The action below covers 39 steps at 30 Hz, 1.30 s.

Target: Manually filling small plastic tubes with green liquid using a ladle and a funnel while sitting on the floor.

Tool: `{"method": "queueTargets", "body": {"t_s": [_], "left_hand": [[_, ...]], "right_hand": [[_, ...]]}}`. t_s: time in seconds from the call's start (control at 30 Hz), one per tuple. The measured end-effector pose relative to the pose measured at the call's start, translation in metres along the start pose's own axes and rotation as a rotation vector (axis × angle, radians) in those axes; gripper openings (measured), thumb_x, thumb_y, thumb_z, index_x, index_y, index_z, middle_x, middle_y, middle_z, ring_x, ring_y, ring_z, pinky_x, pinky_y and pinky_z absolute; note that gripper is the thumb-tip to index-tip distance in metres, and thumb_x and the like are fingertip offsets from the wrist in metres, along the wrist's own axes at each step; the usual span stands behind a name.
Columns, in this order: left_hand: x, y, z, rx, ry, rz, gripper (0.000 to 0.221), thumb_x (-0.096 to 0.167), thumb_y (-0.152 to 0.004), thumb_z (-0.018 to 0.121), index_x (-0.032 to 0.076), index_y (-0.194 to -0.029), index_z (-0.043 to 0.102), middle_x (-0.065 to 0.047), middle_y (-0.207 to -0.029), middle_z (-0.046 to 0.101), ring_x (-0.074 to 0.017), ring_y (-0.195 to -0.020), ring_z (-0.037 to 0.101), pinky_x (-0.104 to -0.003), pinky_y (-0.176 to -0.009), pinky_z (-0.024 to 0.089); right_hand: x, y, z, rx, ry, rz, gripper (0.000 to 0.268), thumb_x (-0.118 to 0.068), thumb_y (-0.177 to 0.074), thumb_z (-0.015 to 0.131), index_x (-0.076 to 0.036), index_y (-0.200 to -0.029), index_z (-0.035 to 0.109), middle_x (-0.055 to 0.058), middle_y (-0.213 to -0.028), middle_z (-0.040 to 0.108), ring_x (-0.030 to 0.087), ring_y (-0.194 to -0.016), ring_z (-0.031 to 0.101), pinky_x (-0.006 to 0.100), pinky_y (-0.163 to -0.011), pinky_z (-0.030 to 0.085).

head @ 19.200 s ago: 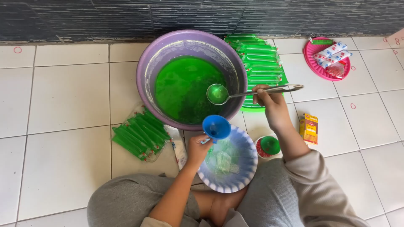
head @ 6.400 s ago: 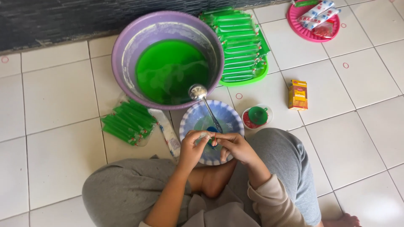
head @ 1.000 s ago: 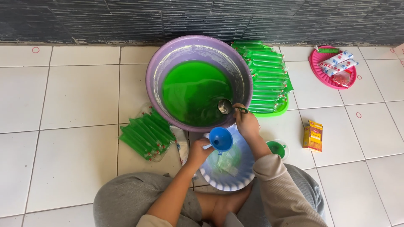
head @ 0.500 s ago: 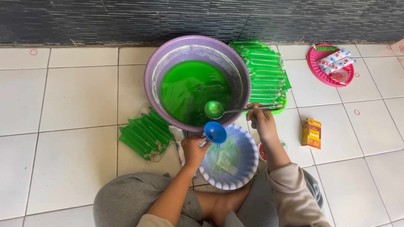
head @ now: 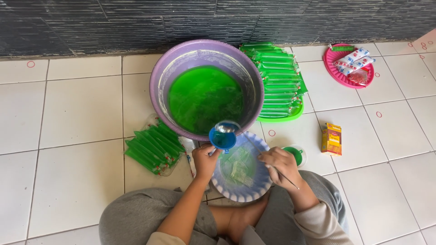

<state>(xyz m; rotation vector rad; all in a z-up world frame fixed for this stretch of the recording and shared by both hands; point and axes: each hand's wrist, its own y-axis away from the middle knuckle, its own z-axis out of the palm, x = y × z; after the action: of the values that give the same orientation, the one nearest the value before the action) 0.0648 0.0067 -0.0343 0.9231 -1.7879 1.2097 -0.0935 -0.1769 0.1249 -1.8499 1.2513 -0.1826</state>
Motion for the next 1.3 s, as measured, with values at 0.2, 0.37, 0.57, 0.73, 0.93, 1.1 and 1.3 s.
{"method": "queueTargets", "body": {"t_s": [0.2, 0.37, 0.57, 0.73, 0.93, 1.1, 1.3], "left_hand": [[0.074, -0.009, -0.017, -0.117, 0.295, -0.028, 0.013, 0.003, -0.086, 0.08, 0.005, -0.098, 0.083, -0.011, -0.086, 0.081, -0.0311, -0.087, 0.076, -0.042, -0.08, 0.058], [0.103, -0.001, -0.013, -0.121, 0.407, 0.081, 0.007, 0.004, -0.085, 0.082, 0.011, -0.084, 0.083, -0.006, -0.075, 0.079, -0.0298, -0.078, 0.075, -0.043, -0.073, 0.058], [0.103, 0.004, -0.008, -0.206, 0.381, 0.038, 0.01, 0.004, -0.085, 0.081, 0.013, -0.088, 0.084, -0.005, -0.082, 0.08, -0.0289, -0.088, 0.075, -0.044, -0.081, 0.057], [0.048, 0.011, 0.008, -0.208, 0.282, 0.011, 0.009, 0.005, -0.085, 0.082, 0.012, -0.091, 0.083, -0.007, -0.083, 0.08, -0.0286, -0.087, 0.076, -0.043, -0.079, 0.057], [0.038, -0.001, 0.005, -0.134, 0.241, -0.14, 0.02, 0.009, -0.077, 0.085, 0.007, -0.098, 0.082, -0.014, -0.084, 0.079, -0.035, -0.087, 0.075, -0.043, -0.079, 0.058], [0.045, -0.005, 0.006, -0.118, 0.211, -0.193, 0.02, 0.014, -0.078, 0.086, 0.013, -0.099, 0.084, -0.009, -0.085, 0.08, -0.029, -0.089, 0.077, -0.039, -0.081, 0.058], [0.05, -0.004, 0.003, -0.119, 0.271, -0.174, 0.021, 0.008, -0.081, 0.084, 0.008, -0.103, 0.082, -0.012, -0.088, 0.081, -0.0315, -0.091, 0.076, -0.04, -0.083, 0.057]], "right_hand": [[0.059, -0.016, 0.037, 0.112, 0.119, 0.422, 0.019, -0.009, -0.106, 0.051, -0.003, -0.112, 0.068, 0.017, -0.088, 0.073, 0.044, -0.082, 0.068, 0.052, -0.072, 0.057], [0.106, -0.019, 0.081, -0.183, 0.269, 0.853, 0.02, -0.025, -0.109, 0.048, -0.017, -0.122, 0.061, 0.02, -0.095, 0.07, 0.046, -0.093, 0.069, 0.059, -0.085, 0.057], [0.16, 0.013, 0.101, -0.018, -0.027, 1.213, 0.024, -0.027, -0.108, 0.042, -0.017, -0.114, 0.063, 0.017, -0.079, 0.068, 0.034, -0.074, 0.063, 0.045, -0.069, 0.051], [0.129, -0.022, 0.063, 0.263, -0.44, 1.297, 0.024, -0.021, -0.105, 0.042, -0.01, -0.111, 0.063, 0.006, -0.066, 0.056, 0.009, -0.053, 0.044, 0.021, -0.047, 0.038], [0.056, -0.07, -0.005, 0.242, -0.582, 1.037, 0.023, -0.009, -0.109, 0.037, 0.001, -0.118, 0.055, 0.011, -0.072, 0.048, 0.013, -0.065, 0.035, 0.023, -0.056, 0.034], [0.017, -0.026, -0.023, -0.022, -0.25, 0.795, 0.043, -0.013, -0.109, 0.042, -0.002, -0.081, 0.073, 0.016, -0.102, 0.066, 0.028, -0.094, 0.056, 0.036, -0.092, 0.045], [0.001, 0.012, -0.014, 0.053, -0.096, 0.098, 0.028, -0.022, -0.099, 0.051, -0.005, -0.102, 0.073, 0.012, -0.082, 0.072, 0.029, -0.063, 0.067, 0.04, -0.056, 0.056]]}}
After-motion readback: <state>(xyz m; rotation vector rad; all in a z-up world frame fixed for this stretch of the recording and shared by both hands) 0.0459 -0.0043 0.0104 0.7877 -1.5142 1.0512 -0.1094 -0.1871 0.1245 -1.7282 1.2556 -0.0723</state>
